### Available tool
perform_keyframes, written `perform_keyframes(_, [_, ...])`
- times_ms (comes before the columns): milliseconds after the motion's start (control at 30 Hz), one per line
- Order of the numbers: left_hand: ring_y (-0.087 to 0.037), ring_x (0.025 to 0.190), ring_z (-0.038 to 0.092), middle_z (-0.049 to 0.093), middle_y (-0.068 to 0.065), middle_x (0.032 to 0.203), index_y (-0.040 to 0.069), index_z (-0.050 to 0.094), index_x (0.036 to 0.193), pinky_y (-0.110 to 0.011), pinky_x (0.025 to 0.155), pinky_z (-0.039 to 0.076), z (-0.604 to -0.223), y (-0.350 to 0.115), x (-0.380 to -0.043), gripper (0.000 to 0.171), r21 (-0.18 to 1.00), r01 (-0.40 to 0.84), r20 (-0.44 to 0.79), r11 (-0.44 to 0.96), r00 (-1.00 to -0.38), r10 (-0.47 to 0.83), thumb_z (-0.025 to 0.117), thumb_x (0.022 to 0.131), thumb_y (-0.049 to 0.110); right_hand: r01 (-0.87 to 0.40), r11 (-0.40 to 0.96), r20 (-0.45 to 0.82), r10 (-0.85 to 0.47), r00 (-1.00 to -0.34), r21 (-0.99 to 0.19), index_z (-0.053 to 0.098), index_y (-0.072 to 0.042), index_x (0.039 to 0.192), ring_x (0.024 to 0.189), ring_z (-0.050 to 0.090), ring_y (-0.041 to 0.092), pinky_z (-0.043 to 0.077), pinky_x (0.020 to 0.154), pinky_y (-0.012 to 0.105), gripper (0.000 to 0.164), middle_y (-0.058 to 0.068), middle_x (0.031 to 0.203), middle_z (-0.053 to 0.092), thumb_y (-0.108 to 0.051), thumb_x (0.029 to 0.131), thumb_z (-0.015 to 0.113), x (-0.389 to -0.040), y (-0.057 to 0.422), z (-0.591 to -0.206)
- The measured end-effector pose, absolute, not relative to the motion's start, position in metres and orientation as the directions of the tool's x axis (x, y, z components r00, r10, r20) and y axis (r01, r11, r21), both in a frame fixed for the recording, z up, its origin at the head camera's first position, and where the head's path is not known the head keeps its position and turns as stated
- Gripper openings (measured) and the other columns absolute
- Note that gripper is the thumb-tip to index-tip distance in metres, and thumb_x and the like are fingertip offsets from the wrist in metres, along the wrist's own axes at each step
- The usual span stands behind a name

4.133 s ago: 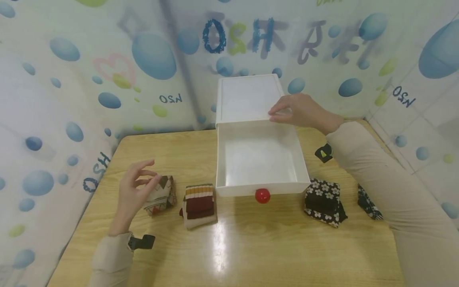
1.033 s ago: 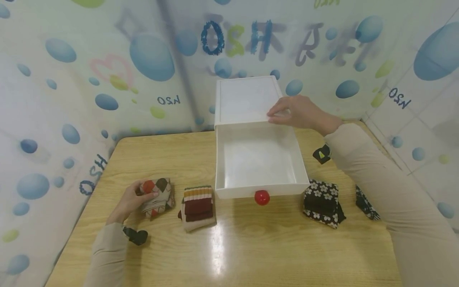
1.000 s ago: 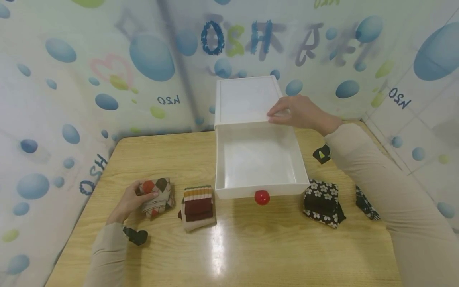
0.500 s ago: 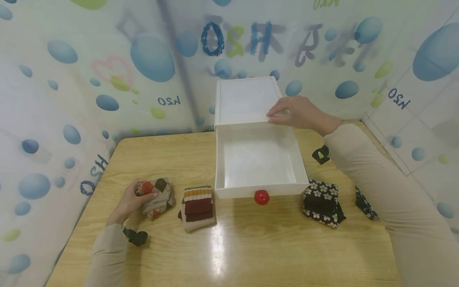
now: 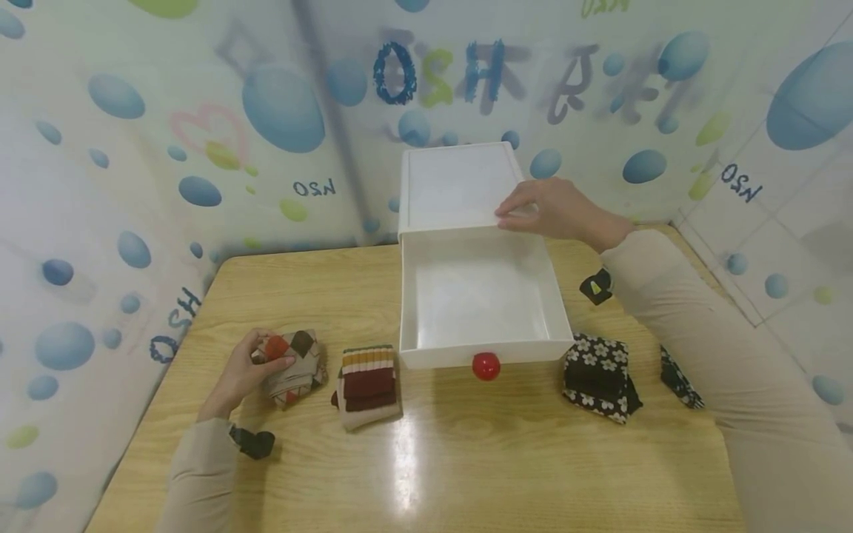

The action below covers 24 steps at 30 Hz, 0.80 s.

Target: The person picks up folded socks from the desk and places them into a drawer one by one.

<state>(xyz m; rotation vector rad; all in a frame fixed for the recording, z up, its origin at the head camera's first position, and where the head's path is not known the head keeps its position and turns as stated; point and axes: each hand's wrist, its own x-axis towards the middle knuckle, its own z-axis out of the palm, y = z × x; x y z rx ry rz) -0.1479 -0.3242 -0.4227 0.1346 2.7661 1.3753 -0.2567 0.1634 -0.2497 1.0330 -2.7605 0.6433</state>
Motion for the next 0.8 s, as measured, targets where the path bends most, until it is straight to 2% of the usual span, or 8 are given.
perform_keyframes(433, [-0.012,0.065,0.044,0.046,-0.003,0.099,0.005,0.041,0.113,-0.025,0.050,0.042,-0.418,-0.319,-0.146,0.046,0.807,0.060,0.023,0.587,-0.997,0.071,0.068,0.079,0.020,-0.683,0.657,0.294,-0.617,-0.730,-0.319,0.068,-0.005,0.095,0.085,0.058,0.023,0.046,0.072,0.039,0.020,0.008,0.093,0.065,-0.018,0.080,0.066,-0.260,0.165,-0.253])
perform_keyframes(633, [-0.011,0.063,0.046,0.047,0.002,0.095,0.003,0.040,0.116,-0.025,0.050,0.044,-0.417,-0.319,-0.145,0.046,0.841,0.060,0.034,0.537,-0.998,0.060,0.066,0.080,0.014,-0.699,0.643,0.314,-0.625,-0.715,-0.313,0.069,-0.005,0.094,0.084,0.059,0.024,0.047,0.072,0.039,0.019,0.009,0.092,0.065,-0.017,0.079,0.066,-0.261,0.165,-0.254])
perform_keyframes(800, [-0.011,0.069,0.048,0.047,0.005,0.097,0.003,0.039,0.118,-0.024,0.055,0.046,-0.410,-0.316,-0.142,0.047,0.860,0.042,0.032,0.508,-0.999,0.027,0.065,0.081,0.015,-0.699,0.647,0.317,-0.623,-0.715,-0.305,0.069,-0.005,0.094,0.083,0.058,0.024,0.046,0.071,0.040,0.019,0.009,0.091,0.065,-0.017,0.079,0.066,-0.260,0.165,-0.254])
